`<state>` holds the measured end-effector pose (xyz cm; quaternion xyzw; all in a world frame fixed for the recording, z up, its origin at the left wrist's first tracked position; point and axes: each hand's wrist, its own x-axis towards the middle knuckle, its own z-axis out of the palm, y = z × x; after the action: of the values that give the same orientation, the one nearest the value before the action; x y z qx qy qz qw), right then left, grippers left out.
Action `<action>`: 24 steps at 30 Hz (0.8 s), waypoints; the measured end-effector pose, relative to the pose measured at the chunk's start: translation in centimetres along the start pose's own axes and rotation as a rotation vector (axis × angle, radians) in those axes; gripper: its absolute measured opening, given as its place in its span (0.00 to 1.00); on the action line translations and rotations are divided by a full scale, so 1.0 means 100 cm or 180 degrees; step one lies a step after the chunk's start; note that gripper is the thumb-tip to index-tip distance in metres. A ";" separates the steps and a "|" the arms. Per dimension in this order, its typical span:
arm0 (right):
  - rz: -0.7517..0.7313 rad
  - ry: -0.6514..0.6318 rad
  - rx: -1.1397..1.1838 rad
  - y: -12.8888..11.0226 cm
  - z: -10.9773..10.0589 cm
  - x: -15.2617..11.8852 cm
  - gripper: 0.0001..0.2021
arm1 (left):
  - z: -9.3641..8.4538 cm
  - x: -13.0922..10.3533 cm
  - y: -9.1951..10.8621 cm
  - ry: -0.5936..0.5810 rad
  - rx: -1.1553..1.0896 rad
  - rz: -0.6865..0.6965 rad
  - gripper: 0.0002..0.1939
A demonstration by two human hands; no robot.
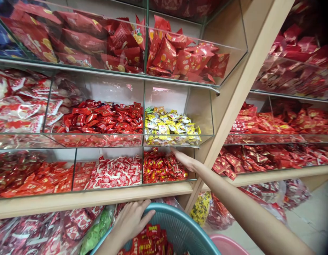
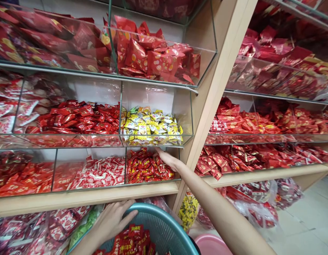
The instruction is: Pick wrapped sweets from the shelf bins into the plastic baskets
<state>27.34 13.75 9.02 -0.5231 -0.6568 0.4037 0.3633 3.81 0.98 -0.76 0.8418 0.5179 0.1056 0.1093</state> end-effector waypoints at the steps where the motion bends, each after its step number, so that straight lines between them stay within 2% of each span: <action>1: 0.0102 -0.0070 0.0010 -0.001 0.001 -0.003 0.33 | 0.000 0.000 0.000 0.0008 0.0005 -0.0004 0.22; 3: 0.0173 -0.0164 0.0034 -0.003 0.003 -0.009 0.32 | 0.000 0.001 0.000 0.0014 0.0027 -0.0019 0.22; 9: -0.0165 -0.0077 -0.0067 0.007 0.007 -0.015 0.28 | 0.000 0.001 -0.001 0.0033 0.0033 0.0006 0.22; 13: -0.0522 -0.0057 -0.0252 0.020 0.009 -0.018 0.21 | 0.001 0.000 -0.002 0.0034 0.0047 0.0003 0.22; 17: -0.0917 0.0175 -0.0419 0.028 0.015 -0.024 0.17 | 0.001 0.000 -0.001 0.0027 0.0052 0.0006 0.22; 24: -0.1335 0.0342 -0.0691 0.020 0.031 -0.025 0.12 | -0.003 0.000 0.001 0.0021 -0.0003 -0.0009 0.22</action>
<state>25.79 11.07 5.74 -0.4319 -0.7703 0.2182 0.4152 3.84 0.91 -0.44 0.8407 0.5194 0.1085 0.1081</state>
